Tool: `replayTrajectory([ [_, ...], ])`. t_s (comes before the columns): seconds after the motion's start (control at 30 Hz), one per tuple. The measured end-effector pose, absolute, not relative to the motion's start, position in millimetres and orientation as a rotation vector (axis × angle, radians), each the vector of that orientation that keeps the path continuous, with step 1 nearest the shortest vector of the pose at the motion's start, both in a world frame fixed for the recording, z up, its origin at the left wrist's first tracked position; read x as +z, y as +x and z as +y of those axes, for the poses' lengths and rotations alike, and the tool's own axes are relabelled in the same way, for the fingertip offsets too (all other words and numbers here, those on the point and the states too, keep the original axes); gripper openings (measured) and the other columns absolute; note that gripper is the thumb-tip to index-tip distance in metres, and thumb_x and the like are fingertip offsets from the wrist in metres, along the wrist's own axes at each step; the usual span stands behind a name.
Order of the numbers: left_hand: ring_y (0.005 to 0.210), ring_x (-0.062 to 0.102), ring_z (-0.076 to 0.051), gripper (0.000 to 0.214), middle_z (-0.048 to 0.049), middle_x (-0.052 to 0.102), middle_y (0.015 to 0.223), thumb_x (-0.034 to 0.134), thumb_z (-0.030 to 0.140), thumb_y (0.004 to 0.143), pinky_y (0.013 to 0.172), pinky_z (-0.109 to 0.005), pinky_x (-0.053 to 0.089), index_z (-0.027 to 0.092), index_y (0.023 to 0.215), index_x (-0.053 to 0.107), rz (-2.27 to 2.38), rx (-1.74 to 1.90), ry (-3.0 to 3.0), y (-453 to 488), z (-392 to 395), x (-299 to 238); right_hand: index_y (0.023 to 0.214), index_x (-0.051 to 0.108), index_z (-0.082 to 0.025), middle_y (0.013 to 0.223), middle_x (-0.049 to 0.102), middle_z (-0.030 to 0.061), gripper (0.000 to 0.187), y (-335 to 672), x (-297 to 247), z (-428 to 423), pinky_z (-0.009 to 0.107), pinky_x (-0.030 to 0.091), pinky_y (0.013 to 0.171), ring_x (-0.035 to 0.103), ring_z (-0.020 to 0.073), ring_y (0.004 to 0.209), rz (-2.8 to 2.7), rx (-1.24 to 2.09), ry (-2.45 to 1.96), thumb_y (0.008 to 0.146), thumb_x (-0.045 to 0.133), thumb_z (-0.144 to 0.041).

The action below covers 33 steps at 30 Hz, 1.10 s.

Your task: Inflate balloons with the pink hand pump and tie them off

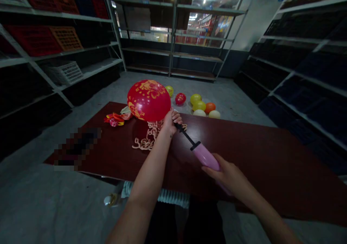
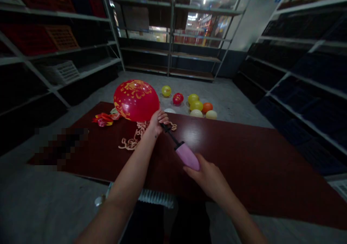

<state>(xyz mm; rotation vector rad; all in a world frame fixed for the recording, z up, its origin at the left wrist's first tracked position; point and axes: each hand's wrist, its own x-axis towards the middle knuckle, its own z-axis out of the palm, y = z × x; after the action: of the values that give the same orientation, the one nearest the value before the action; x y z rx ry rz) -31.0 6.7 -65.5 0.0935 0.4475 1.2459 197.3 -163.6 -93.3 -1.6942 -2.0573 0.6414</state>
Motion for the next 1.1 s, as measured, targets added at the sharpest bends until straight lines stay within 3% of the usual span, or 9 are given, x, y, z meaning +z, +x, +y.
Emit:
replayTrajectory([
  [0.03,0.036,0.02,-0.005,0.052,0.0083,0.02,0.049,0.047,0.033,0.108,0.042,-0.021,0.022,0.02,0.063,0.024,0.407,1.207,0.091,-32,6,-64,0.108,0.064,-0.036,0.071,0.067,-0.0005,0.033,199,-88,-173,0.032,0.045,0.045,0.063,0.0208,0.052,-1.838,1.127,-1.714,0.085,0.066,-0.059],
  [0.1,0.036,0.021,-0.005,0.051,0.0085,0.021,0.05,0.051,0.029,0.106,0.043,-0.02,0.023,0.02,0.063,0.026,0.346,1.172,0.071,-31,4,-64,0.104,0.065,-0.034,0.075,0.067,0.0008,0.037,198,-78,-188,0.03,0.047,0.044,0.061,0.0171,0.052,-1.392,1.764,-1.555,0.083,0.067,-0.065],
  [0.23,0.037,0.022,-0.005,0.048,0.0079,0.025,0.05,0.05,0.022,0.106,0.043,-0.019,0.023,0.019,0.063,0.029,0.285,1.2,0.005,-18,-2,-70,0.11,0.067,-0.025,0.082,0.066,0.0008,0.045,178,-65,-190,0.023,0.045,0.043,0.053,0.0091,0.05,-0.764,2.218,-1.096,0.084,0.07,-0.062],
  [0.4,0.037,0.024,-0.004,0.047,0.0075,0.026,0.049,0.05,0.015,0.104,0.044,-0.019,0.025,0.019,0.062,0.03,0.256,1.122,0.035,-5,-11,-74,0.12,0.06,-0.013,0.082,0.066,-0.0006,0.046,143,-57,-163,0.017,0.046,0.045,0.053,0.0054,0.05,-0.454,2.287,-0.853,0.094,0.064,-0.05],
  [0.57,0.035,0.028,-0.005,0.045,0.0064,0.031,0.048,0.045,0.015,0.105,0.044,-0.021,0.03,0.02,0.062,0.032,0.264,1.076,0.068,-12,-4,-79,0.119,0.055,-0.013,0.077,0.064,-0.0011,0.039,120,-51,-150,0.016,0.05,0.048,0.054,0.0064,0.051,-0.3,2.351,-0.711,0.104,0.045,-0.048],
  [0.7,0.036,0.031,-0.008,0.044,0.0057,0.034,0.046,0.044,0.017,0.105,0.047,-0.024,0.035,0.021,0.062,0.035,0.306,1.063,0.108,-15,4,-85,0.122,0.054,-0.013,0.075,0.063,-0.0016,0.045,112,-53,-164,0.016,0.052,0.048,0.054,0.007,0.053,-0.237,2.305,-0.674,0.108,0.033,-0.05],
  [0.97,0.035,0.028,-0.006,0.046,0.0064,0.032,0.046,0.041,0.02,0.107,0.046,-0.021,0.032,0.02,0.062,0.031,0.446,1.029,0.217,4,-3,-78,0.131,0.055,-0.017,0.083,0.067,-0.0009,0.044,151,-63,-261,0.015,0.044,0.041,0.052,0.0054,0.048,-0.261,2.198,-0.687,0.105,0.045,-0.051],
  [1.1,0.035,0.03,-0.006,0.047,0.0058,0.033,0.046,0.042,0.017,0.106,0.046,-0.02,0.033,0.02,0.061,0.03,0.463,1.025,0.236,16,-6,-65,0.13,0.057,-0.012,0.079,0.067,0.0012,0.057,167,-58,-286,0.016,0.04,0.039,0.046,0.0066,0.046,-0.29,2.218,-0.669,0.104,0.041,-0.06],
])
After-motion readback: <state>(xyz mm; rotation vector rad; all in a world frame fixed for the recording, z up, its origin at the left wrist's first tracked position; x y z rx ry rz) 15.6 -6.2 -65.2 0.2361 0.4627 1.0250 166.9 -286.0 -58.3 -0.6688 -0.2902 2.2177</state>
